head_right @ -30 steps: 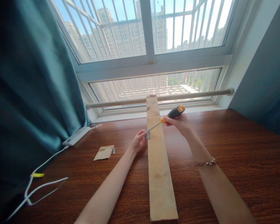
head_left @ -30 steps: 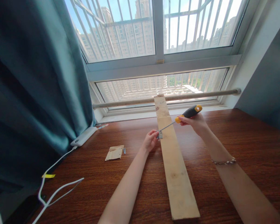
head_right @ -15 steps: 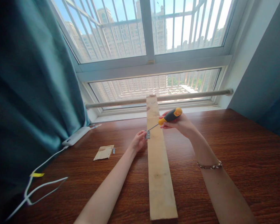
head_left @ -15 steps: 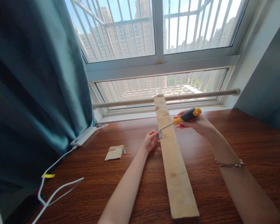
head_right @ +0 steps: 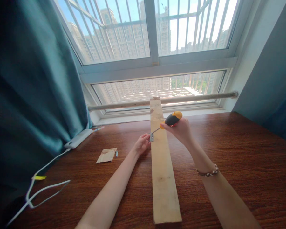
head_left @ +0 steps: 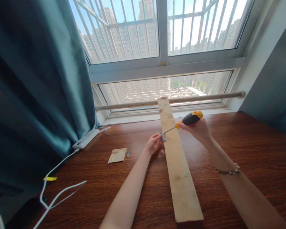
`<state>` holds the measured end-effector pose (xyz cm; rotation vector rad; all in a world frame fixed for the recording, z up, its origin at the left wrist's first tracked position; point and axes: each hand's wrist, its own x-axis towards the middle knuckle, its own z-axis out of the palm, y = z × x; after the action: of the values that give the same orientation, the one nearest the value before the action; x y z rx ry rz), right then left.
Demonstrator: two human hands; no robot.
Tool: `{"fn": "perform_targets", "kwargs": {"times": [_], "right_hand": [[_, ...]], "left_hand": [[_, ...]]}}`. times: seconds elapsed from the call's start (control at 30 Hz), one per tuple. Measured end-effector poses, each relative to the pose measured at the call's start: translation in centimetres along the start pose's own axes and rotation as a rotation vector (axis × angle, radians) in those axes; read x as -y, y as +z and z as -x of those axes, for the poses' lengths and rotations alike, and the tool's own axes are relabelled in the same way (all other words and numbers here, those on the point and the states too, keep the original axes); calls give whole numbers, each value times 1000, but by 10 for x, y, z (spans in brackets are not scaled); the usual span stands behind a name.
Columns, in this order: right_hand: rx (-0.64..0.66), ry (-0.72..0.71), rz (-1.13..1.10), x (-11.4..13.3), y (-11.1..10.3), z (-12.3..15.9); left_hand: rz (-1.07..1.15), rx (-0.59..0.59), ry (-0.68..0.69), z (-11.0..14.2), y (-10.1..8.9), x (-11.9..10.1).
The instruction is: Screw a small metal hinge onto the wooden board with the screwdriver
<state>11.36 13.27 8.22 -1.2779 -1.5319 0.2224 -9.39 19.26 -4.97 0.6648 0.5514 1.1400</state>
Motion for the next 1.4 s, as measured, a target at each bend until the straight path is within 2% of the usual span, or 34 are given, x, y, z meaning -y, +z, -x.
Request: {"fn": "perform_targets", "kwargs": {"times": [0.07,0.13,0.23,0.33,0.43,0.6,0.67,0.73,0.8,0.87,0.93,1.03,1.13,1.2,1.23,1.3,1.4], "right_hand": [[-48,27,14,4,4,3],[-11,99,-171,8,6,4],[149,219,-548,13,3,3],[323,322,-719,14,-7,-1],[359,346,-672,13,-13,-1],[46,198,-110,17,0,7],[-2,185,-114,21,5,10],[48,218,-329,24,5,10],[167,274,-548,25,-1,8],[310,327,-644,23,-8,5],[386,345,-640,19,-14,3],[298,281,-430,17,-14,3],[75,180,-6,19,-5,7],[-57,106,178,21,1,10],[-102,78,189,22,4,11],[-119,83,44,22,7,12],[16,214,-395,21,6,10]], "left_hand": [[-5,7,7,0,1,0],[-9,11,11,1,2,0],[-4,-5,17,3,4,-1],[-6,-20,15,3,5,-1],[-9,-22,24,3,4,0],[-30,-11,23,3,3,0],[-43,-10,20,3,3,0],[-51,-13,20,3,2,0],[-53,-22,21,2,1,0],[-53,-32,25,1,1,1],[-52,-34,28,1,1,1],[-48,-18,28,0,0,2],[-44,-14,32,1,1,1],[-47,-18,34,1,1,1],[-49,-18,35,1,1,1],[-50,-13,35,1,1,1],[-52,-12,35,2,1,1]]}}
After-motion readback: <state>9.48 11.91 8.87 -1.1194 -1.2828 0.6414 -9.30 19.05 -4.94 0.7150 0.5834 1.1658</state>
